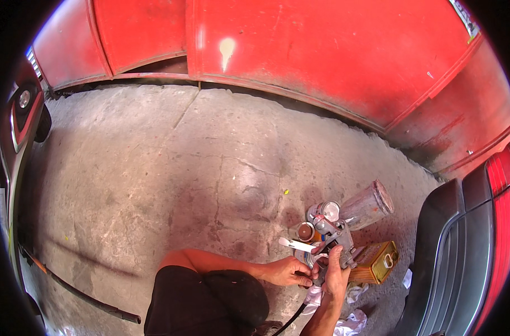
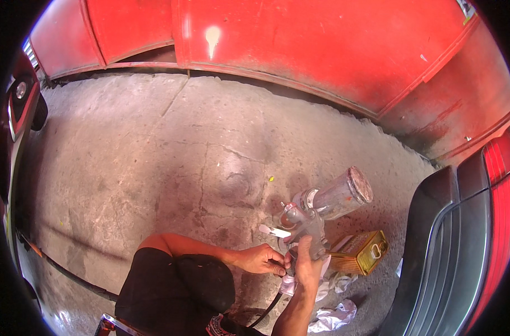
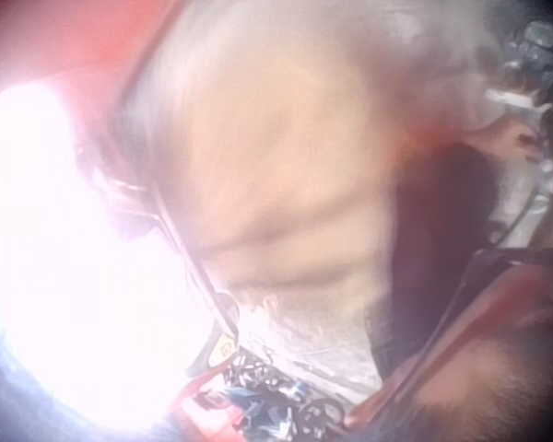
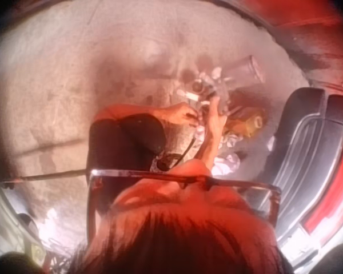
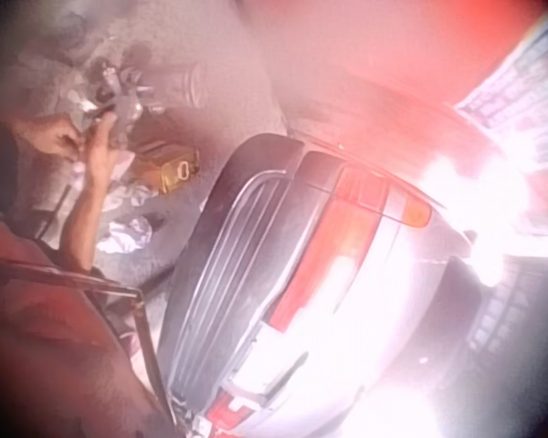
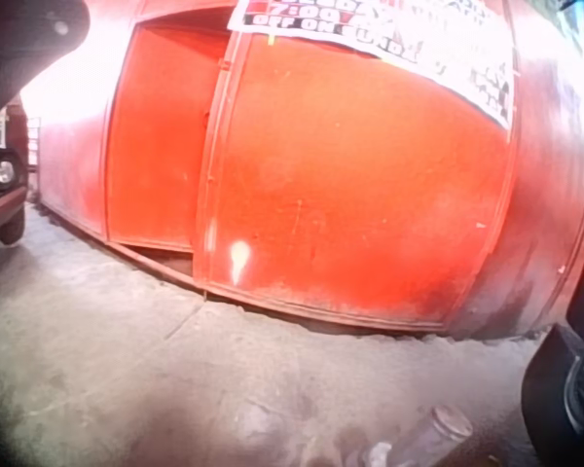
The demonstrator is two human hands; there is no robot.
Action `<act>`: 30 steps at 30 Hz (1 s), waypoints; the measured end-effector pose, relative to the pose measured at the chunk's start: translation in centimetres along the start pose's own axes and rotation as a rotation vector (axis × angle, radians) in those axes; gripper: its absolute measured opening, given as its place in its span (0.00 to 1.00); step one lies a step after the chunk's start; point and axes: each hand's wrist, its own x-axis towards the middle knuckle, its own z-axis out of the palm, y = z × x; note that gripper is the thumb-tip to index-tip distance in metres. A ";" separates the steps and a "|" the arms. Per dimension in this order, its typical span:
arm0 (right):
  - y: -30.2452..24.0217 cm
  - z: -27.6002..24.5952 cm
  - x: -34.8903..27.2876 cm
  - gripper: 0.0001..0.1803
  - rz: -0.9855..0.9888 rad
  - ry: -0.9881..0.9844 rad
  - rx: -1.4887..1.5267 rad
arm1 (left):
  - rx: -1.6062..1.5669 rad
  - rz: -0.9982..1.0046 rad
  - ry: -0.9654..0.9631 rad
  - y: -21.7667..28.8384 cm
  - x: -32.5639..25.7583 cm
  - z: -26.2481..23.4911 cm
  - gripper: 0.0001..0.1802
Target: The person prepares paint by pouring it from a can into a spray gun cup using a paper funnel. They then use a heat gun to dry the surface of a car bumper that is masked with newspaper. Finally, they spray paint the bumper with the spray gun.
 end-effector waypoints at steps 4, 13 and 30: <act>1.2 -0.3 0.2 0.26 -0.023 0.087 -0.040 | 0.056 -0.012 0.022 0.6 0.1 -0.2 0.13; 0.7 0.5 -0.4 0.25 -0.020 0.118 -0.183 | 0.032 -0.008 0.014 0.4 0.1 -0.5 0.12; 1.1 1.2 -0.4 0.27 -0.075 0.166 -0.304 | 0.043 -0.046 0.011 0.3 -0.2 -0.8 0.11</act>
